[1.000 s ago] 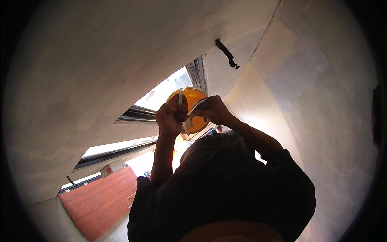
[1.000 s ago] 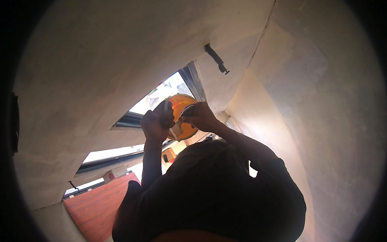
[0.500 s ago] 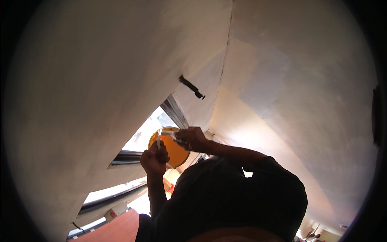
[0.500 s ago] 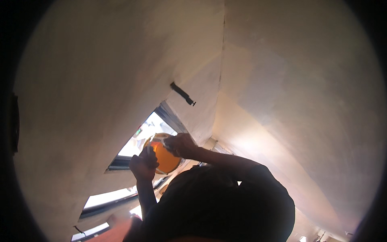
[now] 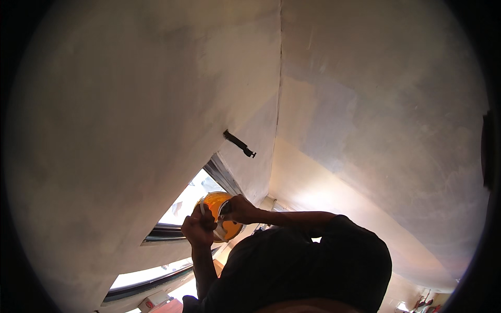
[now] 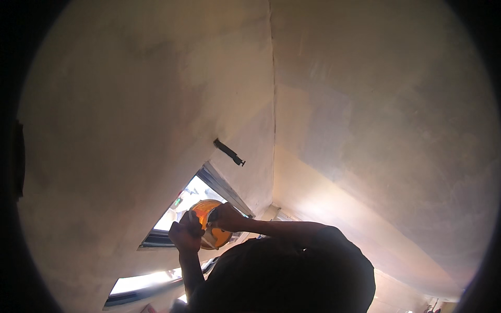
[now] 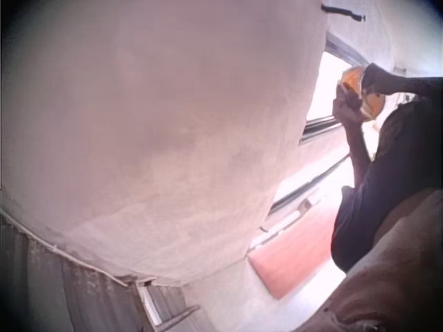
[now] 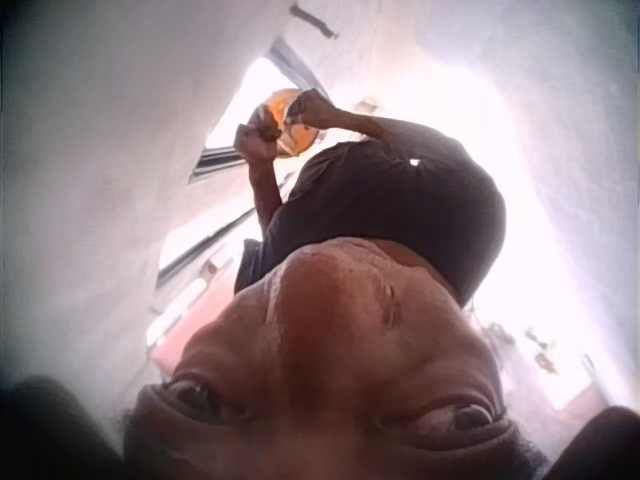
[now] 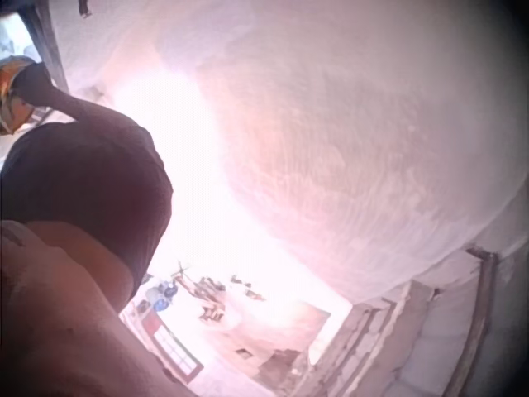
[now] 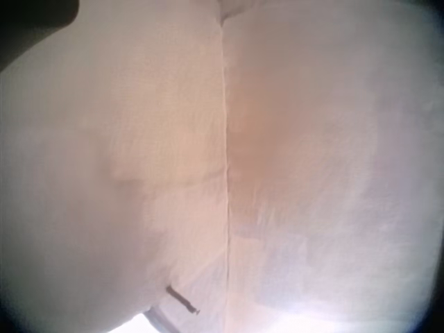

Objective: The person paints a white ceiling using a paintbrush and a small yellow bucket. They repeatedly dip the brush into the bucket and apply paint to the ceiling surface in a repetitive up-and-down motion.

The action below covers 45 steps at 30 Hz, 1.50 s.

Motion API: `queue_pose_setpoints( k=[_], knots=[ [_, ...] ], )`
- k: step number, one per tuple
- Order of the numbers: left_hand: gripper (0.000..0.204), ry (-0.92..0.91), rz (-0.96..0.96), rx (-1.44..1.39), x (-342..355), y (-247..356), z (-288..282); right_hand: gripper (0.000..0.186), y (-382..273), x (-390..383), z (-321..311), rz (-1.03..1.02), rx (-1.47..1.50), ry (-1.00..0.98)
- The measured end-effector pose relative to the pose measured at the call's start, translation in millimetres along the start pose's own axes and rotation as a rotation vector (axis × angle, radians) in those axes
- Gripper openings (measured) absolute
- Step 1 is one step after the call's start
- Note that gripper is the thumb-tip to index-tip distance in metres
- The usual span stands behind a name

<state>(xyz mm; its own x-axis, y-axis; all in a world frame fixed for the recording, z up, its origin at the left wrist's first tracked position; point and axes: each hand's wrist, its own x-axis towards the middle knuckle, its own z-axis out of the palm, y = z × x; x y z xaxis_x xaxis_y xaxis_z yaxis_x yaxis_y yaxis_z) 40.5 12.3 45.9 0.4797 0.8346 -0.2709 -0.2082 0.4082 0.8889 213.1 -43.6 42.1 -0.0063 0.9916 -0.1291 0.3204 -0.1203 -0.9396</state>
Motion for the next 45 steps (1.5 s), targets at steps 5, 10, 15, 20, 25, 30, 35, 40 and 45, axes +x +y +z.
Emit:
queue_pose_setpoints(
  k=[5,10,15,20,25,30,35,40,45],
  knots=[
    [0.018,-0.059,-0.065,-0.365,-3,0,-4,0.024,18,4,2,-0.284,-0.119,0.165],
    [0.016,-0.005,-0.028,-0.23,-13,0,-3,0.029,43,14,1,-0.58,-0.393,0.3],
    [0.012,-0.122,-0.121,-0.402,-11,-7,-16,0.028,38,9,1,-0.474,-0.509,0.206],
    [0.02,-0.171,0.027,-0.004,-6,3,-10,0.018,27,5,2,-0.45,-0.243,0.27],
    [0.025,-0.113,-0.091,-0.36,-3,-12,-16,0.018,16,4,6,-0.048,-0.013,-0.028],
    [0.036,-0.054,-0.095,-0.306,-10,0,7,0.018,38,0,11,-0.22,0.058,0.165],
    [0.035,0.068,-0.071,-0.329,-24,1,12,0.021,28,2,6,-0.534,-0.356,0.373],
    [0.04,-0.114,-0.038,-0.469,-7,-24,-30,0.02,35,-6,6,-0.586,-0.404,0.464],
    [0.03,-0.141,-0.045,-0.595,0,-18,-40,0.011,-22,-26,-44,-0.191,0.266,0.273]
  ],
)
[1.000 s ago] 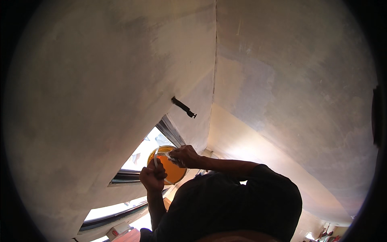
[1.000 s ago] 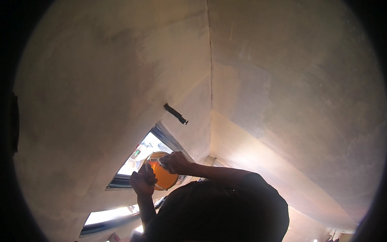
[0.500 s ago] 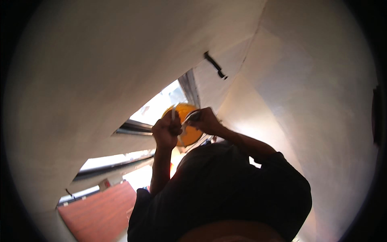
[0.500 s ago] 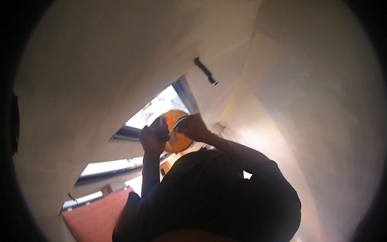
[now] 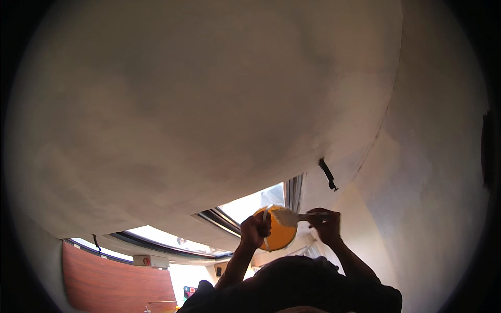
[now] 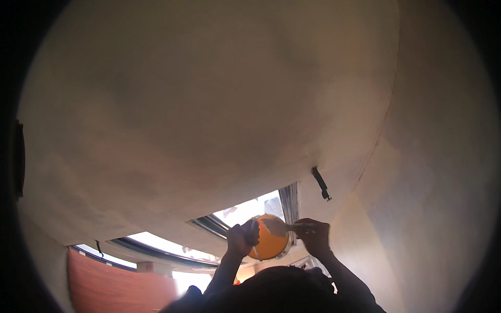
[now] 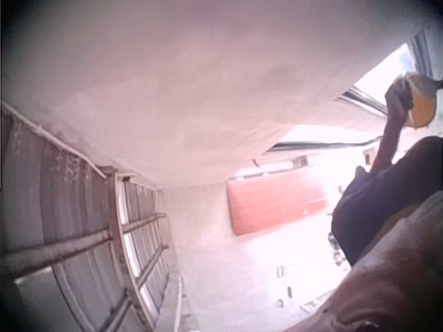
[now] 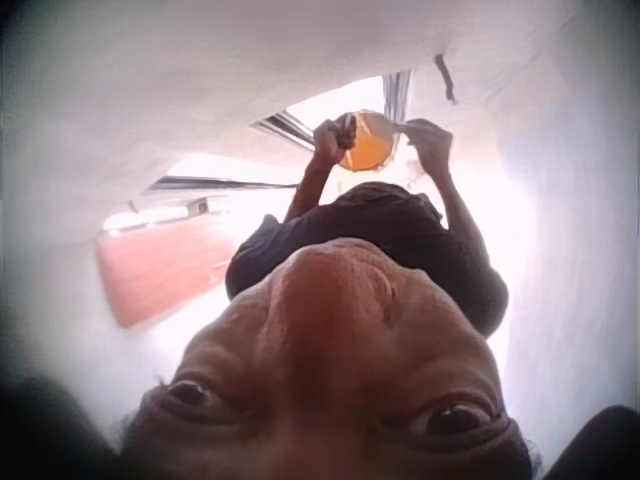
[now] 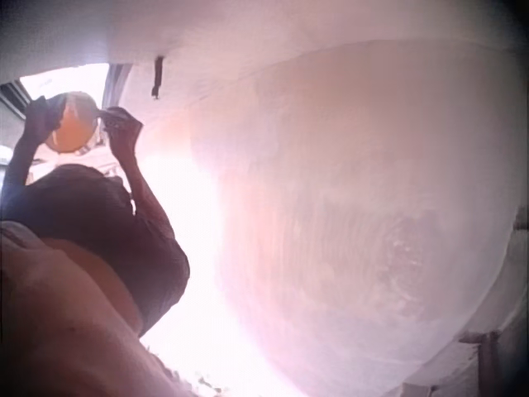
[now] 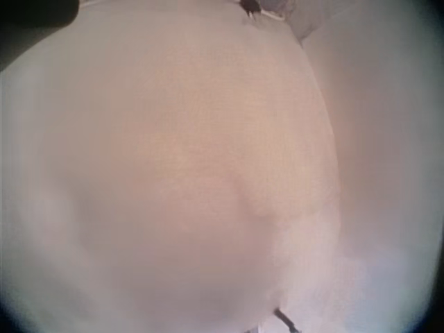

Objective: The person paints a white ceiling using a paintbrush and a small yellow bucket. They repeatedly dip the brush into the bucket and apply paint to the ceiling surface in a repetitive up-and-down motion.

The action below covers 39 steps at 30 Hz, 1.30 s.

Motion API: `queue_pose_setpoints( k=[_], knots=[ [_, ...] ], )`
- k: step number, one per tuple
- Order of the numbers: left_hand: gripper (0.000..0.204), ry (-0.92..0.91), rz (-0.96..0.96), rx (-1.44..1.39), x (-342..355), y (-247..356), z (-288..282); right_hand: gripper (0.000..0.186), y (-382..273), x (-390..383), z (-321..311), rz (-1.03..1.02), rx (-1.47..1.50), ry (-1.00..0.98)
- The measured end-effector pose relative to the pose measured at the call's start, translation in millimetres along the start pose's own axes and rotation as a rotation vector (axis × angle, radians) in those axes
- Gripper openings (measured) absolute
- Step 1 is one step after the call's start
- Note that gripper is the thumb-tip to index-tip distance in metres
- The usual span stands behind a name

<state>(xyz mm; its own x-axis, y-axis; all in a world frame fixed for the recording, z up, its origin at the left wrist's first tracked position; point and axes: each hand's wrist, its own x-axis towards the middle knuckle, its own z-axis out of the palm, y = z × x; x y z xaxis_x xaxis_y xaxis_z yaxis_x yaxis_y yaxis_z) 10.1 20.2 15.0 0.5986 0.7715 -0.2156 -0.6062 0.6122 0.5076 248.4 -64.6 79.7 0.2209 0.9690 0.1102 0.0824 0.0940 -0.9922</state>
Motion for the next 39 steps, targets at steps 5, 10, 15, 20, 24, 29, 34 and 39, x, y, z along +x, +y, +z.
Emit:
queue_pose_setpoints(
  k=[5,10,15,20,24,29,34,39],
  knots=[
    [0.02,0.254,0.099,0.281,-16,2,14,0.013,-37,28,-36,-0.291,0.304,0.213],
    [0.013,0.132,0.094,0.078,-24,-1,-16,0.022,-133,65,-22,-0.597,0.395,0.209],
    [0.012,0.089,0.127,0.031,-36,-5,-32,0.027,-226,94,63,-0.803,0.423,0.033],
    [0.01,0.229,0.206,0.064,-47,-5,-24,0.022,-290,115,159,-0.936,0.526,-0.181],
    [0.009,0.232,0.233,0.067,-53,-2,-29,0.02,-322,124,219,-0.939,0.559,-0.242],
    [0.011,0.148,0.193,0.025,-53,-1,-25,0.021,-326,144,247,-1.045,0.423,-0.161],
    [0.019,0.172,0.132,0.113,-44,2,-20,0.015,-316,162,172,-1.077,0.365,0.083],
    [0.021,0.212,0.14,0.294,-39,2,-12,0.019,-293,174,22,-1.043,0.269,0.401]
  ],
)
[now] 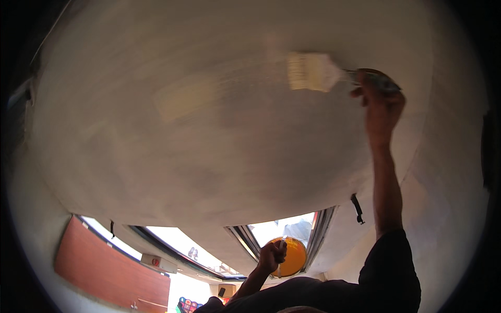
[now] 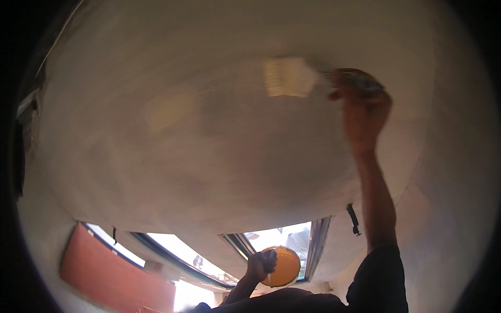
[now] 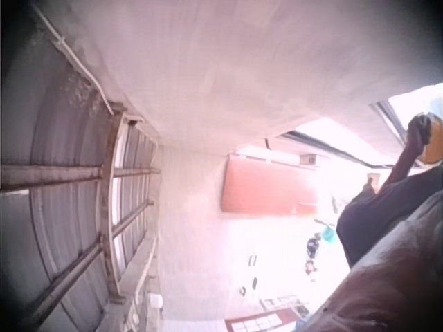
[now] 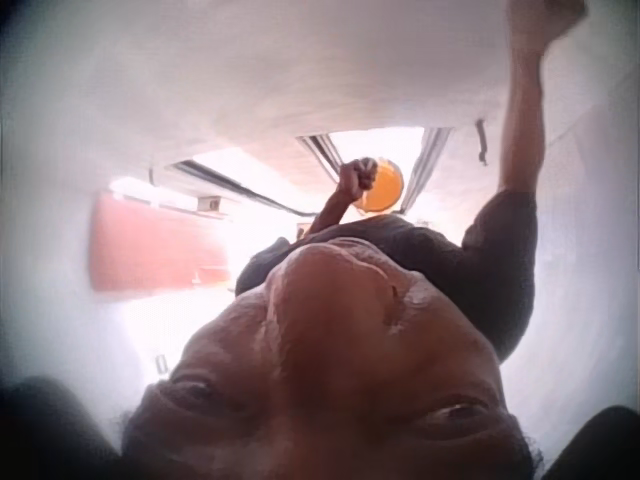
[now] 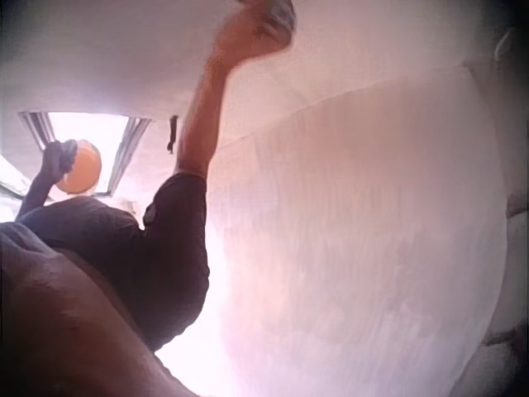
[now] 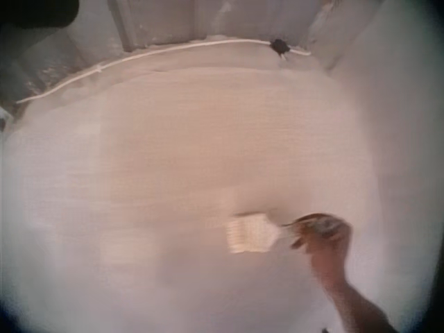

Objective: The person paints a white ceiling using a paintbrush and a small yellow bucket. They repeatedly dip the brush into the bucket and apply paint to the ceiling surface in a repetitive up-and-down motion.

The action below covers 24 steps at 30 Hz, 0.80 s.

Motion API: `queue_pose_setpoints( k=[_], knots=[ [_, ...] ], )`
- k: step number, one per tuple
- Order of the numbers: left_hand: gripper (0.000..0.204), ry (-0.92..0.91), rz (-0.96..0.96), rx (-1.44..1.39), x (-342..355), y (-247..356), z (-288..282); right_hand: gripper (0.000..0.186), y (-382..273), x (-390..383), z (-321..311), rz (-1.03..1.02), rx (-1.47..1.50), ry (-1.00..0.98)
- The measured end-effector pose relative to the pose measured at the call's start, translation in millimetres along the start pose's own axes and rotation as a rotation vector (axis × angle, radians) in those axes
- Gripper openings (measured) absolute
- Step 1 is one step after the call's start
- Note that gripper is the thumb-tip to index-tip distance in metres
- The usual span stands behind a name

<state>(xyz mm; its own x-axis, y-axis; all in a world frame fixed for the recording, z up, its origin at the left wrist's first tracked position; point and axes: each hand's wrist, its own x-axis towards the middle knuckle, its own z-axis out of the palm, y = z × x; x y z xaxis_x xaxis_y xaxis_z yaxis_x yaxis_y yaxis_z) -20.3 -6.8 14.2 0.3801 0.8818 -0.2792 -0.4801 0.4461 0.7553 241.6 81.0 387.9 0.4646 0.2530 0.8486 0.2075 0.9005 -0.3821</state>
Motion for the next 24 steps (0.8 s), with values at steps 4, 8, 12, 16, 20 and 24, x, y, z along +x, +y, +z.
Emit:
queue_pose_setpoints(
  k=[4,8,12,16,20,24],
  knots=[
    [0.022,0.036,0.061,0.22,-3,6,14,0.018,8,33,-116,-0.092,-0.279,0.168],
    [0.021,-0.195,-0.055,-0.248,11,-12,-24,0.018,-16,29,-152,-0.107,-0.26,0.27],
    [0.019,-0.227,-0.076,-0.278,7,-19,-20,0.017,-33,3,-79,-0.117,-0.177,0.143],
    [0.019,-0.258,-0.048,-0.31,12,-31,-21,0.02,-37,-35,29,-0.015,0.108,-0.083],
    [0.022,0.061,0.038,0.117,-10,-18,8,0.017,-44,-84,157,0.034,0.253,-0.264],
    [0.029,0.053,0.063,0.418,-11,-4,12,0.008,-53,-91,205,-0.266,0.204,-0.177]
  ],
)
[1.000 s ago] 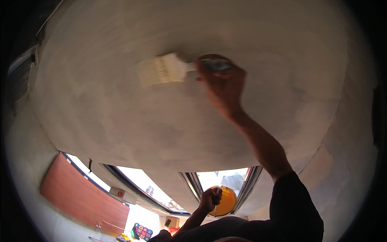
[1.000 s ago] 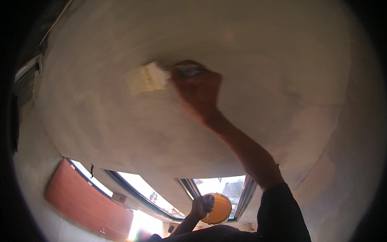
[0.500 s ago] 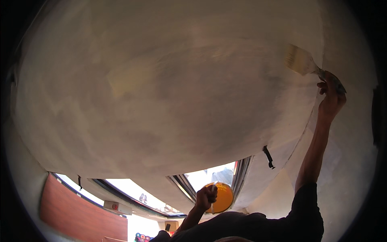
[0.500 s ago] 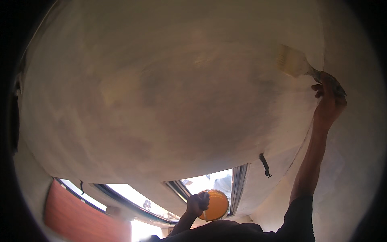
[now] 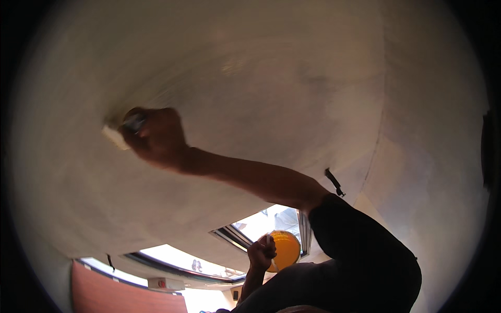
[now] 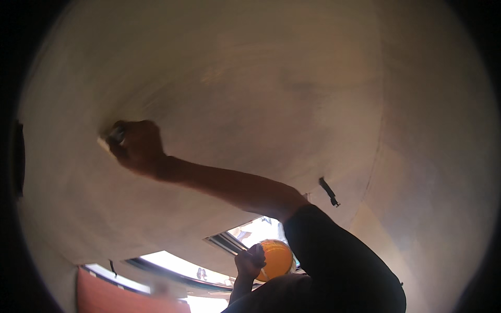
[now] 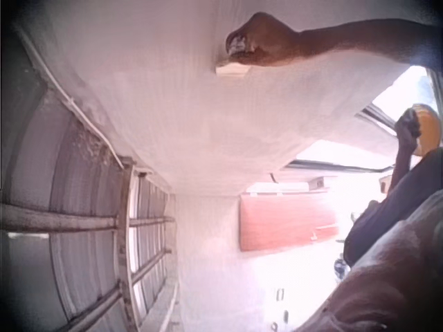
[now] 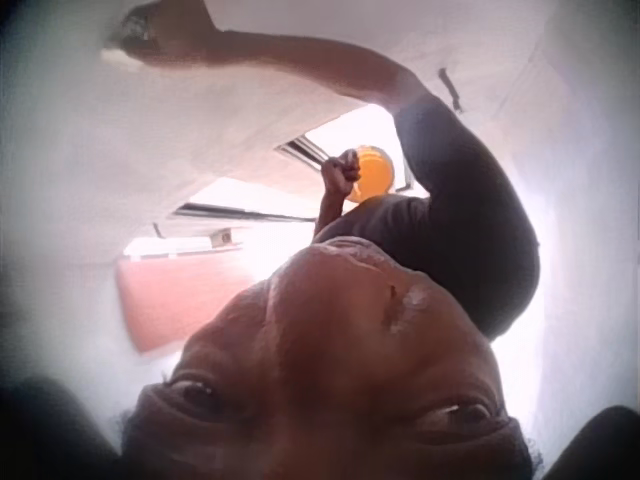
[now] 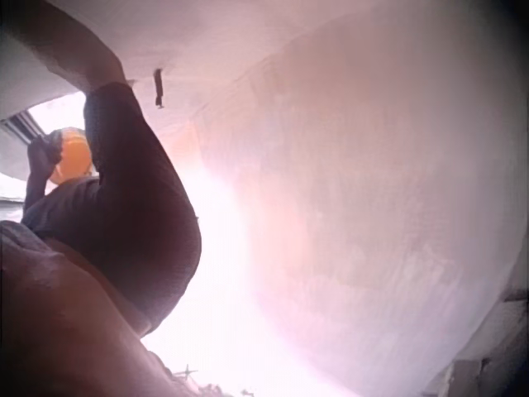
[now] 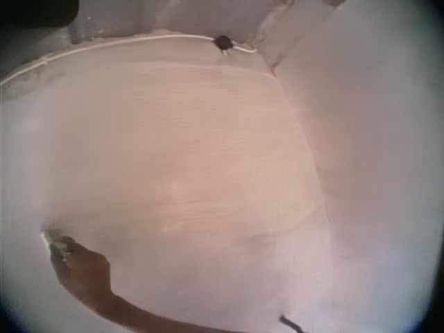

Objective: The person paints a white ceiling using a paintbrush and a small yellow bucket. They repeatedly dip the brush into the bucket and apply paint to the ceiling surface in a repetitive up-and-down motion.

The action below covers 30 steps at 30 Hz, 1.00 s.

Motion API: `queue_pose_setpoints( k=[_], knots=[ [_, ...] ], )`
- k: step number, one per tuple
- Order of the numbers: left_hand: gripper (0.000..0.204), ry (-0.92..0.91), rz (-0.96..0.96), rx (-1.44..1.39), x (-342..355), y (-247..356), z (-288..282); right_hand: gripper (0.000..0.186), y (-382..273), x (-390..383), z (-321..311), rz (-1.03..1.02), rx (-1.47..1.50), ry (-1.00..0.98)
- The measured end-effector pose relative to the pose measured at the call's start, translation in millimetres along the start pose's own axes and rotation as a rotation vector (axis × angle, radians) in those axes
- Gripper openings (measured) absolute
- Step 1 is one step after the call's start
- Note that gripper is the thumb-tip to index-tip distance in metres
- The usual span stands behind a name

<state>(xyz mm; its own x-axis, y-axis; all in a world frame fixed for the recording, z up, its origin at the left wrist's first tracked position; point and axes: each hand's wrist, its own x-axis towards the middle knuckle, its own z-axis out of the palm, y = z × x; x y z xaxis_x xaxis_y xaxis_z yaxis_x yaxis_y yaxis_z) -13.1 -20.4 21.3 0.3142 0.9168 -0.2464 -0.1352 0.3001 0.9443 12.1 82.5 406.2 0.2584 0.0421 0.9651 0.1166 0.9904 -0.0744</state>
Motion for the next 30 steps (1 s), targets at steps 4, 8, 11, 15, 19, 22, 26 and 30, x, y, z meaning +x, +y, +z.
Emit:
queue_pose_setpoints(
  k=[4,8,11,15,19,22,26,30],
  knots=[
    [0.031,-0.078,-0.088,-0.352,7,-9,-11,0.007,16,11,-37,-0.05,-0.143,0.02],
    [0.031,-0.045,-0.105,-0.298,7,-12,-11,0.013,25,30,-145,0.138,-0.219,0.064],
    [0.031,-0.11,-0.183,-0.554,9,1,-5,0.018,29,48,-252,0.198,-0.368,0.218],
    [0.029,-0.118,-0.194,-0.494,18,-6,-5,0.015,23,63,-379,0.105,-0.583,0.361],
    [0.024,-0.062,-0.141,-0.441,10,7,8,0.016,-1,59,-388,0.121,-0.601,0.445],
    [0.021,-0.076,-0.16,-0.491,13,-1,7,0.016,-18,52,-326,0.123,-0.419,0.408],
    [0.02,-0.151,-0.159,-0.578,17,-10,7,0.019,-19,38,-224,0.118,-0.221,0.232],
    [0.02,-0.083,-0.092,-0.507,15,-14,9,0.014,-21,27,-98,0.296,0.085,0.021]
  ],
)
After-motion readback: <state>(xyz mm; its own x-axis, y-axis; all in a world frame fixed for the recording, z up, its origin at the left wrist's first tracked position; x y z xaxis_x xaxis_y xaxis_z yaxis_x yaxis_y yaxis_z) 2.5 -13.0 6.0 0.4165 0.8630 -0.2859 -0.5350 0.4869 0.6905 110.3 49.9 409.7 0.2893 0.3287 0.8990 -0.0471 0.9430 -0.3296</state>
